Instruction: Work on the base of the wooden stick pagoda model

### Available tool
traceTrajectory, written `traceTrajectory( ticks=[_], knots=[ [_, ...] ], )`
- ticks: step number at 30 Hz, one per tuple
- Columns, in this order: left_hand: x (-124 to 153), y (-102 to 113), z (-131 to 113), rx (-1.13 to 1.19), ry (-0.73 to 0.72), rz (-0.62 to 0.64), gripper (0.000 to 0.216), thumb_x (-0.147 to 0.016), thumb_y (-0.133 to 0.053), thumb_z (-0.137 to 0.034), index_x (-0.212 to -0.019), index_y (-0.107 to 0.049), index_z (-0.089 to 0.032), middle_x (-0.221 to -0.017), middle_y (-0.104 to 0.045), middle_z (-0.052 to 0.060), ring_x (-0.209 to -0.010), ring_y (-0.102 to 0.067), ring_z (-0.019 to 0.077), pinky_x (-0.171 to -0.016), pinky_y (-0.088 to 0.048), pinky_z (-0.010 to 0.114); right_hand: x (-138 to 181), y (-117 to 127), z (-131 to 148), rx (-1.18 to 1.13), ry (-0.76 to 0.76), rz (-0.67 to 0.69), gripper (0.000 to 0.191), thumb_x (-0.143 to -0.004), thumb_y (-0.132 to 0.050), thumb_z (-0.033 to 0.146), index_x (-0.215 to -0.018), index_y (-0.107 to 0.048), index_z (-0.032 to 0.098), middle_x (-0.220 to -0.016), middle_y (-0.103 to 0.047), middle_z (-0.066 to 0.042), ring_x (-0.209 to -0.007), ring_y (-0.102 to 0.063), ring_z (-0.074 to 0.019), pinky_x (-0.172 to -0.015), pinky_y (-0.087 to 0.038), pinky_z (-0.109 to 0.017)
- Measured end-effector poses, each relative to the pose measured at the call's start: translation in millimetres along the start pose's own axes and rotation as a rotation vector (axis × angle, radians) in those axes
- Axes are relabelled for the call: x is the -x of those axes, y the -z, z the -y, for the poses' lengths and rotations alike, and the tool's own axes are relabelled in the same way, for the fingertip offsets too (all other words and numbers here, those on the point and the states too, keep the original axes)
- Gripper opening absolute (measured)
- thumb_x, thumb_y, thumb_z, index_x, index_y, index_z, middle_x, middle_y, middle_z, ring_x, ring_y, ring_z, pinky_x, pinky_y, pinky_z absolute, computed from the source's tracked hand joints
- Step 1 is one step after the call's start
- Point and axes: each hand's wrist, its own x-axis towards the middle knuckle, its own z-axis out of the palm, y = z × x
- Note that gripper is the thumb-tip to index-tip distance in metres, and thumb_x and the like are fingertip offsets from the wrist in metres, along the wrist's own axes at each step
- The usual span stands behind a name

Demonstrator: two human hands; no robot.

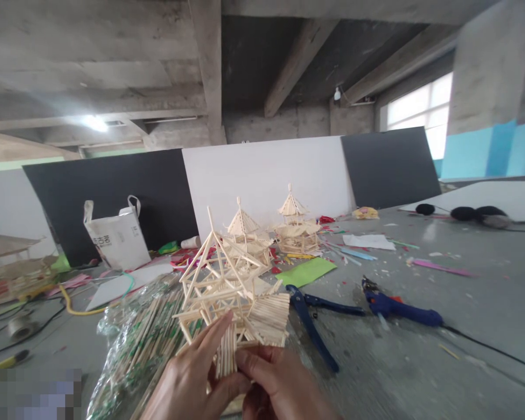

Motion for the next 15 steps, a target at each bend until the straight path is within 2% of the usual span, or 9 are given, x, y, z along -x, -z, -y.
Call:
traceTrajectory(
  ticks=[5, 10, 12, 15],
  knots=[
    [0, -4, 1, 0.01, -0.011, -0.012, 0.067, -0.07, -0.057, -0.021, -0.133, -0.038, -0.01, -0.133, -0.045, 0.02, -0.061, -0.062, 0.0158, -0.057, -0.056, 0.033, 0, -2, 1, -0.026, 0.064, -0.001, 0.036, -0.061, -0.071, 0.047, -0.065, -0.054, 0.016, -0.051, -0.047, 0.005, -0.04, -0.042, -0.004, -0.038, -0.023, -0.015],
    [3, -3, 4, -0.02, -0.101, -0.105, 0.069, -0.065, -0.055, -0.018, -0.132, -0.04, -0.011, -0.134, -0.042, 0.021, -0.084, -0.066, 0.0237, -0.061, -0.057, 0.032, 9, -4, 13, 0.038, 0.026, 0.052, 0.032, -0.064, -0.068, 0.047, -0.065, -0.059, 0.017, -0.056, -0.05, 0.0, -0.043, -0.042, -0.0068, -0.041, -0.026, -0.019],
    [4, 0, 5, -0.036, -0.15, -0.111, 0.066, -0.067, -0.053, -0.017, -0.132, -0.04, -0.011, -0.134, -0.043, 0.02, -0.093, -0.064, 0.0263, -0.06, -0.058, 0.031, 15, -5, 19, 0.067, 0.005, 0.038, 0.028, -0.062, -0.071, 0.045, -0.066, -0.062, 0.019, -0.062, -0.055, -0.002, -0.047, -0.047, -0.0096, -0.043, -0.029, -0.022],
    [5, 5, 6, -0.07, -0.205, -0.09, 0.062, -0.07, -0.053, -0.016, -0.131, -0.041, -0.012, -0.133, -0.044, 0.019, -0.101, -0.061, 0.0273, -0.063, -0.059, 0.03, 24, -6, 24, 0.115, 0.053, -0.023, 0.024, -0.064, -0.069, 0.044, -0.067, -0.066, 0.02, -0.072, -0.059, -0.006, -0.053, -0.051, -0.0122, -0.047, -0.032, -0.024]
  ],
)
